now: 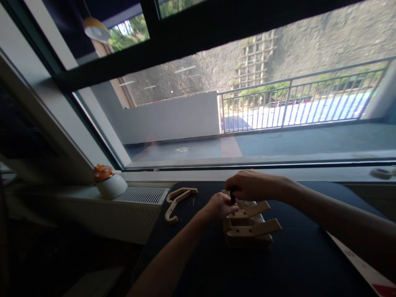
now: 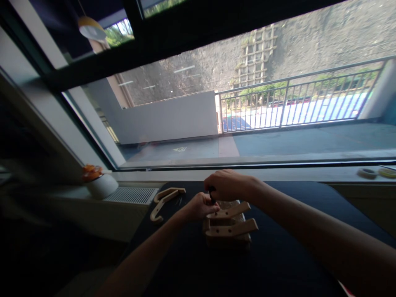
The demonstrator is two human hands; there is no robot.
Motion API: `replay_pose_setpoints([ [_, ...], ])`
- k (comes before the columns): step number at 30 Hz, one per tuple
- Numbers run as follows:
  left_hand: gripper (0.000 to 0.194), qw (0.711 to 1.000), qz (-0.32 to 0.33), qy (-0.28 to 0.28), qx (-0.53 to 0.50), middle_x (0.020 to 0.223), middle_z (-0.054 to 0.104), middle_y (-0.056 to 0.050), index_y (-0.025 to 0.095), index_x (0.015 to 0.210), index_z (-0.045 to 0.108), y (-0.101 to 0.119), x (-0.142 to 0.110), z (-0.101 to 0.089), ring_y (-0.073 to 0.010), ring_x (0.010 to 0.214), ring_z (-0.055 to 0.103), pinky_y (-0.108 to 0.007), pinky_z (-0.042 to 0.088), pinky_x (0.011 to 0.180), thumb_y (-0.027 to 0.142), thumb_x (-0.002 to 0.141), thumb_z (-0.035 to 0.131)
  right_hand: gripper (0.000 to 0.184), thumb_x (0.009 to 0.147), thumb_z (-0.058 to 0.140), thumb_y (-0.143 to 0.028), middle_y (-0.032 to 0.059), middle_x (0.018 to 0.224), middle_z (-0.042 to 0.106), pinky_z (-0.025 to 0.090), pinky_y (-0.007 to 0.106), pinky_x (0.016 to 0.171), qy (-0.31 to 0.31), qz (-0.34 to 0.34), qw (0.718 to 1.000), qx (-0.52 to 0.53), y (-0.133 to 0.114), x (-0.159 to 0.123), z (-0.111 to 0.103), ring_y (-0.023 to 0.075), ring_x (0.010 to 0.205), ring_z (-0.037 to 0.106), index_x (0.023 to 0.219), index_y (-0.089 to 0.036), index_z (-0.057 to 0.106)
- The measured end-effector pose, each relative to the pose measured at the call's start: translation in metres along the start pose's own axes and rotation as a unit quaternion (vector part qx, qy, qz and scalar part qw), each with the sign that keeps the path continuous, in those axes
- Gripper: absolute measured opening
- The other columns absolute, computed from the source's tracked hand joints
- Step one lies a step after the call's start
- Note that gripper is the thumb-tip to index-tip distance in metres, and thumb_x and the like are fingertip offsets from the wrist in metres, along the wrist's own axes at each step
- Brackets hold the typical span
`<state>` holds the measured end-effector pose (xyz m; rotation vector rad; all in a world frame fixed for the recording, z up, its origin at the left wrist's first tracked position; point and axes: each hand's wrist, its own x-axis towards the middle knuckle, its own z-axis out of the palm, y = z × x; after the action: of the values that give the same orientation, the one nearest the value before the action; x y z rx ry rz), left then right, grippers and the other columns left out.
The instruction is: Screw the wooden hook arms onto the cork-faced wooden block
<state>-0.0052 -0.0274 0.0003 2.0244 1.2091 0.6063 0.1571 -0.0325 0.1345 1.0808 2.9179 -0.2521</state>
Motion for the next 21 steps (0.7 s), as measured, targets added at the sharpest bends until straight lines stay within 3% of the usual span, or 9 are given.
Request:
replay_pose_setpoints([
  [4, 0.028, 1.000, -0.005, 0.008, -0.006, 0.069, 0.064, -0.002, 0.011, 0.083, 0.071, 0.006, -0.005, -0.004, -0.0130, 0.062, 0.054, -0.022, 0.040, 0.058, 0.035, 0.071, 0.065, 0.019, 0.082, 0.050, -0.025, 0.0030, 0.077, 0.068, 0.035, 0.024, 0.052, 0.013, -0.013, 1.000, 0.017, 0.003, 0.001, 0.003, 0.0137, 0.063, 0.057, 0.086, -0.019, 0.068],
  [9, 0.025, 0.994, 0.019, 0.105, 0.003, 0.078, 0.061, -0.002, 0.012, 0.082, 0.069, 0.017, -0.010, -0.011, -0.0128, 0.069, 0.052, -0.023, 0.040, 0.063, 0.034, 0.070, 0.068, 0.021, 0.084, 0.050, -0.028, 0.0040, 0.078, 0.069, 0.035, 0.025, 0.055, 0.023, -0.017, 1.000, 0.001, 0.002, 0.002, 0.003, 0.0148, 0.065, 0.059, 0.086, -0.019, 0.069],
  [15, 0.018, 0.993, 0.062, 0.093, -0.047, 0.081, 0.063, -0.004, 0.011, 0.081, 0.071, 0.018, -0.007, -0.011, -0.0142, 0.073, 0.055, -0.024, 0.042, 0.069, 0.026, 0.075, 0.063, 0.023, 0.083, 0.051, -0.027, 0.0029, 0.081, 0.070, 0.036, 0.027, 0.057, 0.033, -0.003, 0.999, -0.026, 0.003, 0.000, -0.004, 0.0174, 0.070, 0.061, 0.097, -0.023, 0.069],
  [21, 0.018, 0.994, 0.027, 0.085, -0.057, 0.078, 0.065, -0.005, 0.009, 0.083, 0.071, 0.021, -0.007, -0.010, -0.0153, 0.072, 0.056, -0.025, 0.044, 0.067, 0.023, 0.075, 0.063, 0.021, 0.084, 0.052, -0.030, 0.0057, 0.079, 0.068, 0.037, 0.026, 0.055, 0.041, 0.025, 0.999, -0.014, 0.001, 0.002, 0.001, 0.0170, 0.067, 0.060, 0.092, -0.015, 0.064],
])
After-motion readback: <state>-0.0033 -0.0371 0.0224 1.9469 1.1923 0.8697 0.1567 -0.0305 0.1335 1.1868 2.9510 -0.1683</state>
